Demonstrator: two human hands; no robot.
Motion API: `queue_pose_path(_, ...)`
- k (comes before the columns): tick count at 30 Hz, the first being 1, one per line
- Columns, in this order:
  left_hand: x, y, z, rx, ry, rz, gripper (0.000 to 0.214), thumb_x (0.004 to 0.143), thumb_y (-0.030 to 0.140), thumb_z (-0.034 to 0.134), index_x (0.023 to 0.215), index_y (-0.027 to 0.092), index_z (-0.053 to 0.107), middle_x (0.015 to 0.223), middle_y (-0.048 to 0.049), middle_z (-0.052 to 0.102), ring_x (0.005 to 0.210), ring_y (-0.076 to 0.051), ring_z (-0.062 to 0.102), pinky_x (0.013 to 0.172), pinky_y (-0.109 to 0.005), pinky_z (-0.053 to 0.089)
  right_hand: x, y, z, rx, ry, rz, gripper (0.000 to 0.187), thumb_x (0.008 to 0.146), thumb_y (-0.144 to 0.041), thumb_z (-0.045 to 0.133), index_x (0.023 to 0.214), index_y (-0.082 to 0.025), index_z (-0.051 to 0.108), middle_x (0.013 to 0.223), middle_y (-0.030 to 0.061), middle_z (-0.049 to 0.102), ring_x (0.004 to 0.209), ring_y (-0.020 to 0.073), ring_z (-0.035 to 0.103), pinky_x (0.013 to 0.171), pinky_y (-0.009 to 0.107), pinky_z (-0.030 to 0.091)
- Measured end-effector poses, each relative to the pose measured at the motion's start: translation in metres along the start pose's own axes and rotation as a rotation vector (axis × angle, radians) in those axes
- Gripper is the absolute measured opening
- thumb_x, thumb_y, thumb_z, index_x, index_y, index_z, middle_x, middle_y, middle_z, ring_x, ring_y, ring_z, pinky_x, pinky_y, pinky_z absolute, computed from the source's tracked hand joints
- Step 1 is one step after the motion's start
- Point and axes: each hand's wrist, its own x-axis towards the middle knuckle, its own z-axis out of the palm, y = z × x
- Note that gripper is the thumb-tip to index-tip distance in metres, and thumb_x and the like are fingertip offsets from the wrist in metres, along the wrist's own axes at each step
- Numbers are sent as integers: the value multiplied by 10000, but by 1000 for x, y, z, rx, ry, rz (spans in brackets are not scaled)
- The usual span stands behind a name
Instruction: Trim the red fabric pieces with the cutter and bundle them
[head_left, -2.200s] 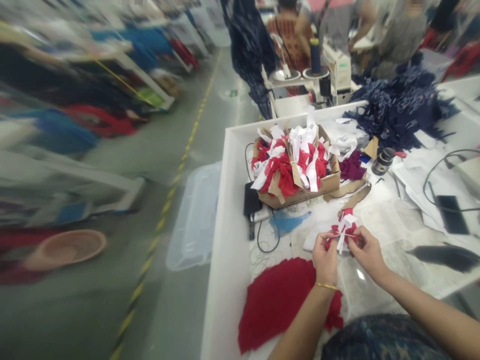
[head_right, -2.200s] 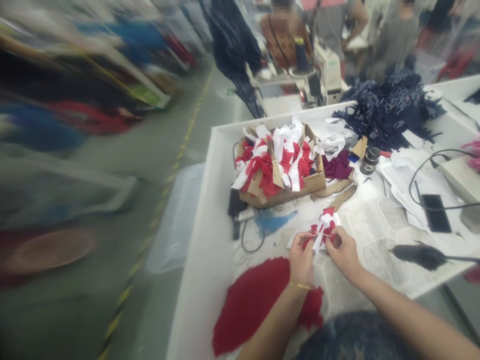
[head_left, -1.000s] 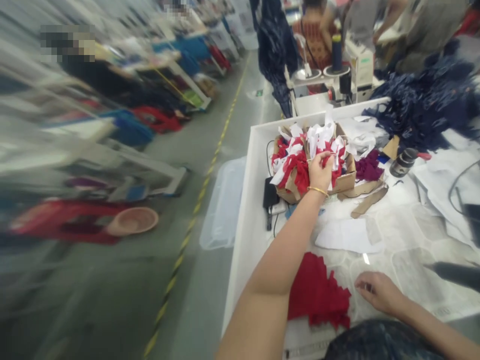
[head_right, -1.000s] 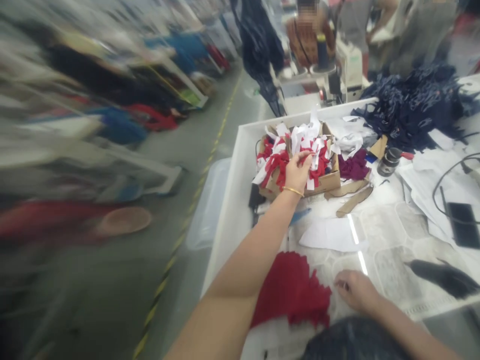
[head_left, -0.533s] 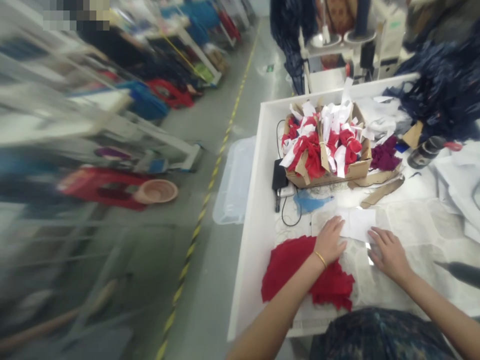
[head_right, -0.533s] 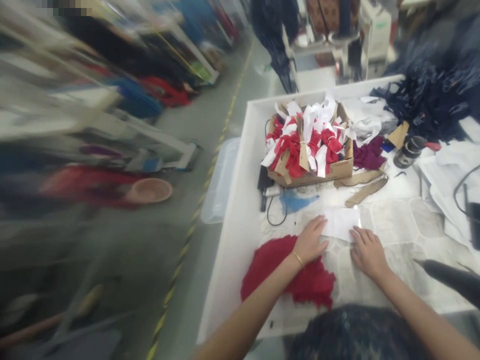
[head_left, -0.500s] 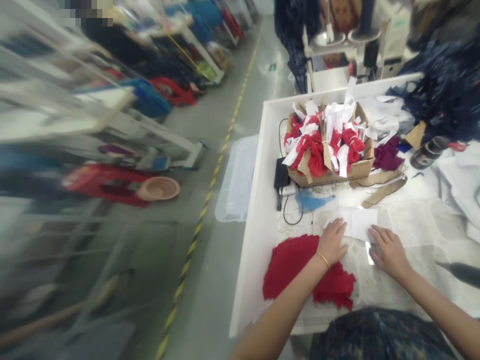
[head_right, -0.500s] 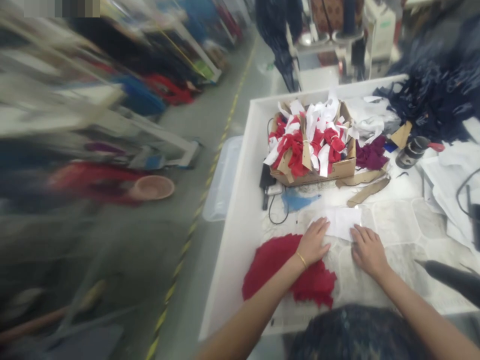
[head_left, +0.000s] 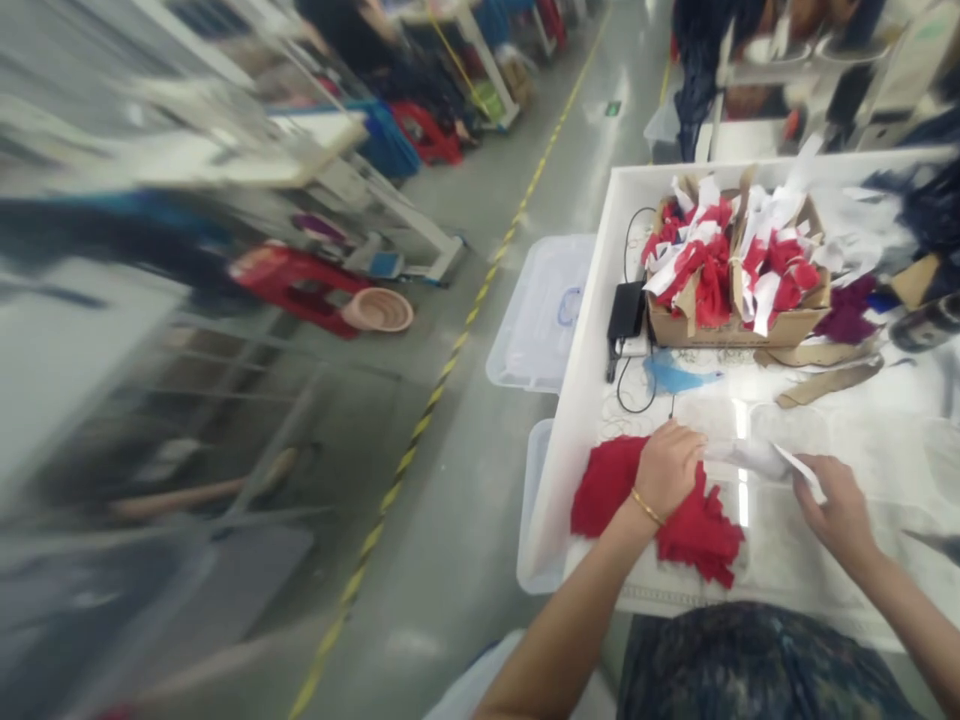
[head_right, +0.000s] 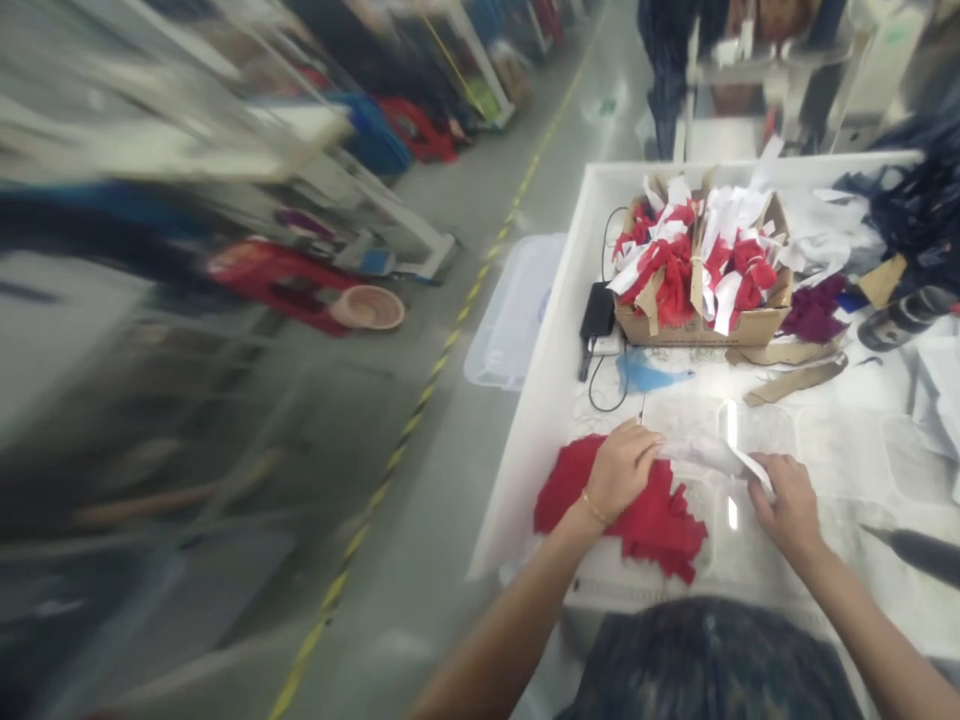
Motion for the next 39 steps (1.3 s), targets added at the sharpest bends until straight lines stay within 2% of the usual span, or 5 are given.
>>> queue_pose_path(9,-65,-40,-84,-237,-144,-336,223,902,295,529,1002,181,692,993,-44,734,913,-188,689,852,-297,552,12,-85,17,774,-651,641,452,804,-609,487,682,-177,542,662,43,610,653,196,571,638,301,453)
queue_pose_path(18,-100,-15,-30,394,248,-204,343,937,225,493,1248,150,616,1343,-149,558,1300,-307,451,1166,-559,277,-6,-91,68,683,-694,648,404,825,-533,420,643,-184,510,589,40,585,577,180,537,617,313,441)
queue_pose_path(24,-126,-29,25,354,66,-44,440,980,341,453,1378,165,515,1491,-133,447,1401,-277,378,1130,-490,360,-9,-82,79,544,-637,549,322,857,-422,434,705,-174,571,649,32,620,603,165,553,599,277,439)
queue_pose_path(32,-136,-64,62,444,123,20,498,963,308,465,1449,197,463,1509,-134,429,1446,-279,330,1211,-485,168,36,-3,59,49,-326,465,190,895,-289,540,971,-155,652,981,101,661,984,222,579,917,331,435)
queue_pose_path(39,-142,-78,69,559,147,87,703,946,287,450,1578,243,146,1465,-128,480,1366,-293,428,1169,-467,203,89,103,28,-354,-121,565,234,925,-193,461,1006,-136,673,1057,166,604,1014,289,498,806,382,381)
